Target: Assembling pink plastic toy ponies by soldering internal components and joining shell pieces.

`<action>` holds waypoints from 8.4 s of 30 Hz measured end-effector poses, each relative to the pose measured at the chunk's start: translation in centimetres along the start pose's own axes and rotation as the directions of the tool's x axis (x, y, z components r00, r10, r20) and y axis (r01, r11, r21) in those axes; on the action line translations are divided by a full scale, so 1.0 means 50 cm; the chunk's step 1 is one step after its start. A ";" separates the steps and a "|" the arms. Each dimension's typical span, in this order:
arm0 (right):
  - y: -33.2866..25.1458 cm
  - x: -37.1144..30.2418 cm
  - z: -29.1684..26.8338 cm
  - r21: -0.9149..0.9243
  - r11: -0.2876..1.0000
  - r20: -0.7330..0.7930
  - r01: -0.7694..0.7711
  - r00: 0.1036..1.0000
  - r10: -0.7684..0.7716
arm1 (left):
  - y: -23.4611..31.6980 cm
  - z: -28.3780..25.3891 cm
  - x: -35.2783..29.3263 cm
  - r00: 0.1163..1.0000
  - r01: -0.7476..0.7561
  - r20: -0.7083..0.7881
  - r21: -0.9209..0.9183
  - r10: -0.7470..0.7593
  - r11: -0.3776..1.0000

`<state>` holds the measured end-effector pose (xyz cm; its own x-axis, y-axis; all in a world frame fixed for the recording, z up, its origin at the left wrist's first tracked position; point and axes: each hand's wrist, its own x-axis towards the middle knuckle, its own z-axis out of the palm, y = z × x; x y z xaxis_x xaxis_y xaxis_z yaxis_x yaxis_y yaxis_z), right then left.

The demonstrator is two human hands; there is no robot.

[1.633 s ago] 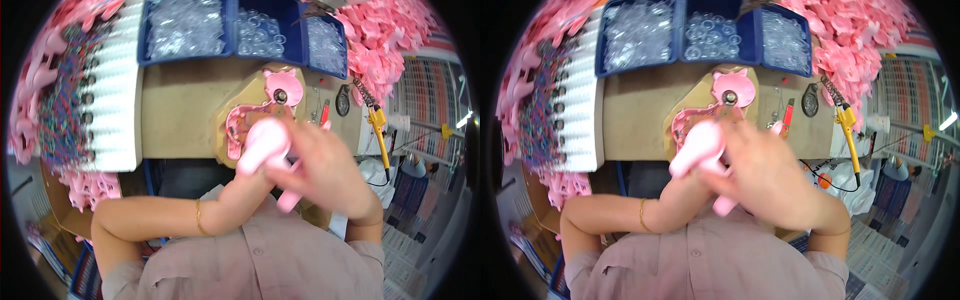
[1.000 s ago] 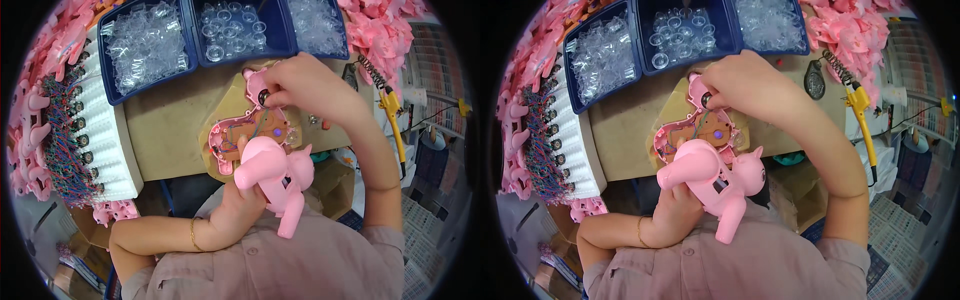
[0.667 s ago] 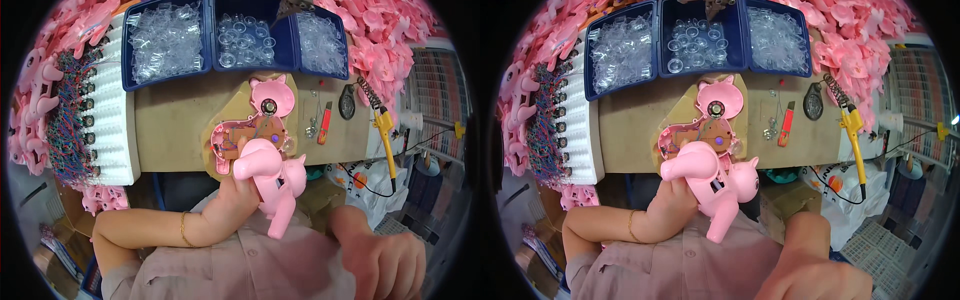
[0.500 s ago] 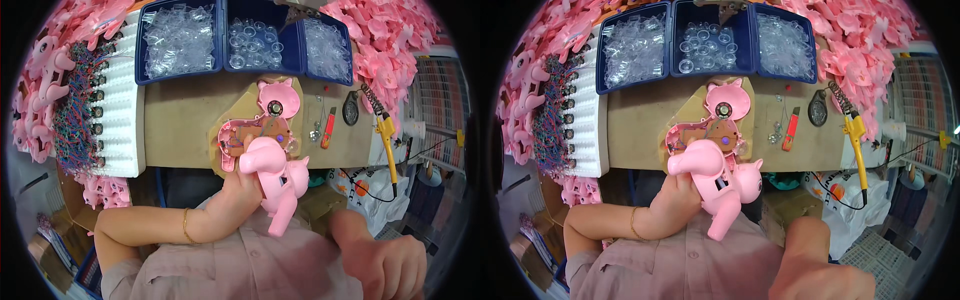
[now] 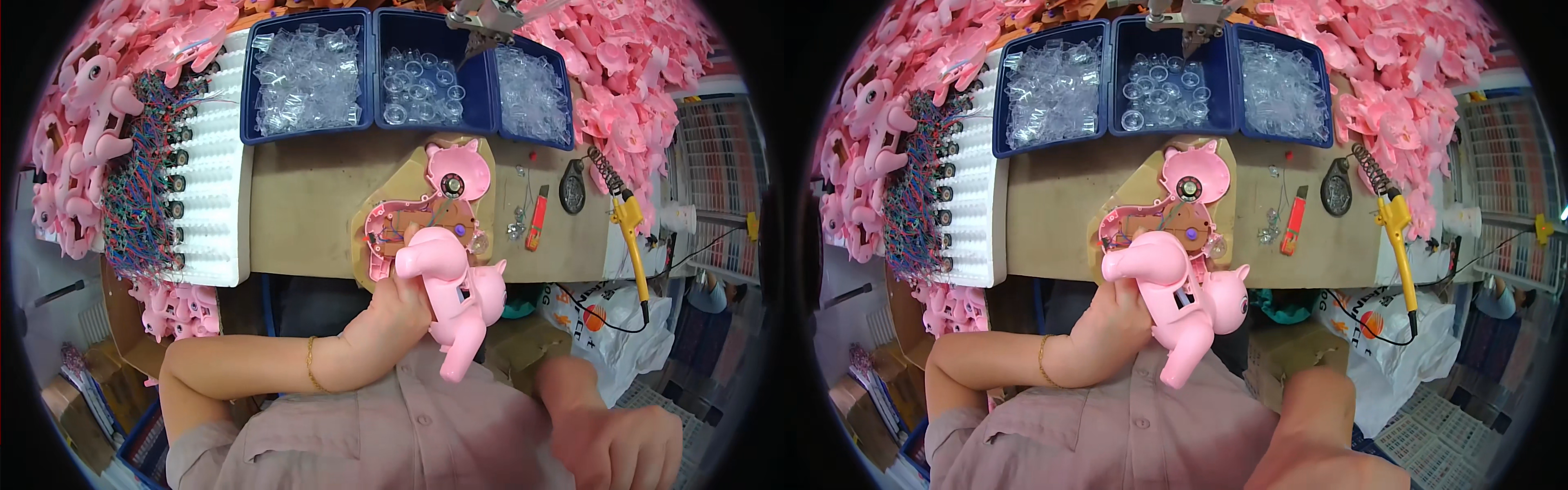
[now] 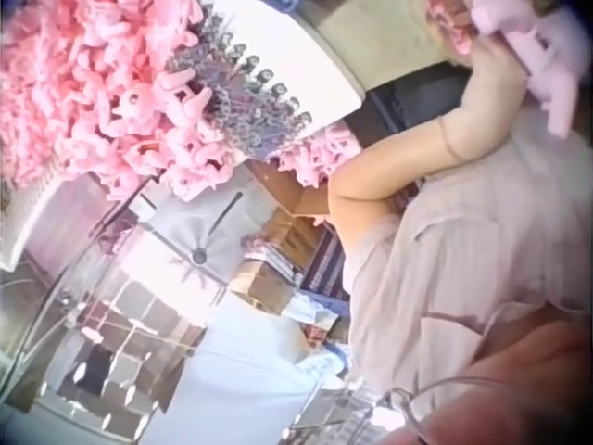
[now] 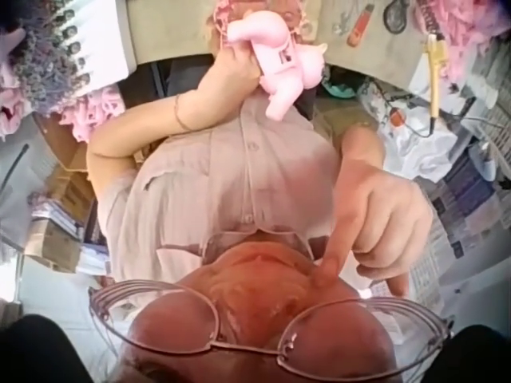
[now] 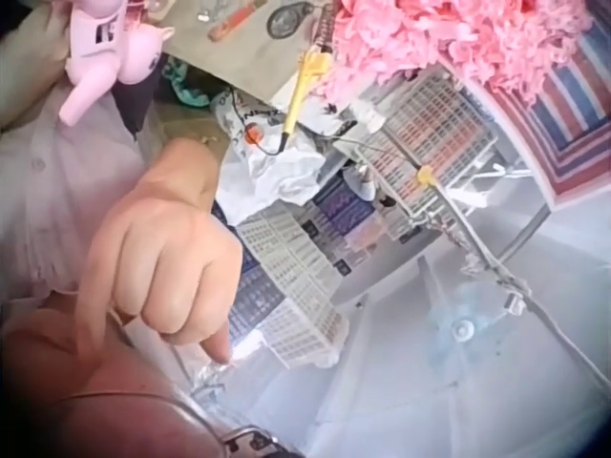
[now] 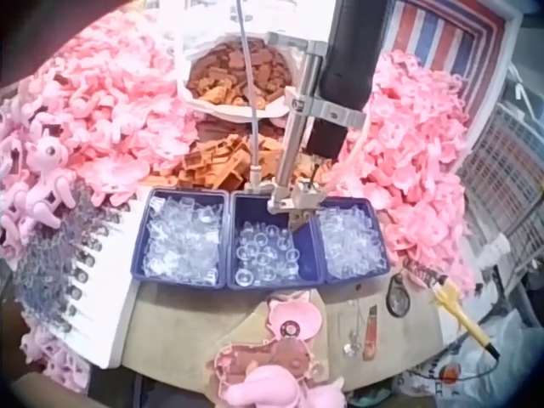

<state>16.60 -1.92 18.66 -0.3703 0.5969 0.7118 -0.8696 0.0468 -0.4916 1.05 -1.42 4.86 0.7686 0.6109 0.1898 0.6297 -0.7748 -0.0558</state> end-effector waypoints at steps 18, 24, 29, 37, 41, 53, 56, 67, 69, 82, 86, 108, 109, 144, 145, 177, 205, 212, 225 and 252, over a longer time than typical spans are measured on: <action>0.083 -0.082 -0.059 -0.529 -0.454 -0.847 -0.717 0.408 0.342 | 0.003 0.053 -0.014 0.985 -0.112 -0.097 0.248 0.140 0.962; 0.079 -0.001 -0.099 -0.545 -0.629 -0.837 -0.554 0.308 0.453 | 0.015 0.045 -0.026 0.994 -0.099 0.075 0.361 0.077 0.927; 0.099 0.013 -0.181 -0.885 -0.449 -0.433 -0.121 0.566 0.701 | 0.009 0.042 -0.044 0.997 -0.068 0.056 0.376 0.050 0.924; 0.114 -0.013 -0.218 -0.888 -0.415 -0.460 -0.199 0.440 0.771 | -0.012 0.094 -0.096 0.993 0.116 0.008 -0.320 -0.120 0.940; 0.111 -0.015 -0.221 -0.890 -0.420 -0.453 -0.177 0.458 0.765 | -0.072 0.054 -0.147 0.976 0.024 -0.128 -0.742 -0.177 0.670; 0.120 -0.019 -0.209 -0.867 -0.472 -0.485 -0.156 0.475 0.734 | -0.105 0.090 -0.122 0.847 0.261 -0.185 -0.673 -0.499 0.692; 0.119 -0.012 -0.211 -0.863 -0.476 -0.495 -0.171 0.476 0.727 | -0.136 0.074 -0.087 0.867 0.211 -0.183 -0.708 -0.463 0.674; 0.006 -0.089 -0.172 -0.650 -0.410 -0.760 -0.640 0.551 0.344 | -0.160 -0.021 0.076 0.986 0.098 0.166 -0.666 0.019 0.739; -0.003 -0.145 -0.147 -0.181 -0.165 -0.932 -0.969 0.116 0.342 | -0.156 -0.024 0.088 0.981 0.049 0.179 -0.594 0.073 0.803; 0.046 -0.199 -0.114 0.237 0.373 -0.833 -0.897 0.010 0.553 | -0.140 -0.039 0.134 0.968 -0.087 0.191 -0.359 0.164 0.929; 0.024 -0.200 -0.182 -0.574 -0.149 -0.811 -0.806 0.584 -0.033 | -0.145 -0.039 0.132 0.963 -0.104 0.199 -0.338 0.179 0.935; 0.025 -0.069 -0.332 -0.508 -0.085 -0.858 -0.857 0.512 -0.037 | -0.170 -0.016 0.098 0.989 -0.016 0.112 -0.563 0.095 0.826; 0.014 -0.070 -0.317 -0.441 -0.241 -0.896 -0.865 0.439 0.064 | -0.170 -0.017 0.098 0.990 -0.024 0.102 -0.562 0.099 0.827; 0.080 -0.029 -0.132 -0.604 0.607 -0.723 -0.517 0.676 -0.143 | -0.120 -0.133 0.072 0.976 0.218 0.163 -0.661 -0.146 0.718; 0.078 -0.027 -0.137 -0.664 0.606 -0.654 -0.438 0.733 -0.188 | -0.112 -0.130 0.069 0.974 0.227 0.128 -0.612 -0.189 0.758; 0.049 -0.074 -0.198 -0.555 0.700 -0.823 -0.449 0.416 -0.386 | -0.137 -0.115 0.012 0.921 -0.003 -0.197 -0.866 -0.335 0.499; 0.011 0.015 -0.090 -0.854 0.100 -0.511 -0.511 0.859 0.020 | -0.147 -0.085 0.026 0.965 0.078 0.081 -0.997 -0.250 -0.023; -0.002 -0.066 -0.101 -0.852 0.094 -0.487 -0.515 0.846 0.218 | -0.156 -0.064 0.010 0.924 0.184 0.247 -0.956 -0.293 -0.226; 0.053 -0.156 -0.072 0.288 0.670 -0.813 -0.684 0.195 0.548 | -0.061 -0.059 -0.028 0.836 0.415 0.505 -0.838 -0.215 -0.354; 0.030 -0.143 -0.091 0.351 0.435 -0.454 -0.829 0.255 0.854 | -0.117 -0.096 -0.014 0.629 0.718 0.657 -0.286 0.416 -0.635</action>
<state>19.42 -2.46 10.56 -0.6885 0.5561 -0.4656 -0.1859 -0.7558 -0.6279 -3.70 1.91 9.77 0.8197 0.1685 -0.5475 0.1201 0.8840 0.4519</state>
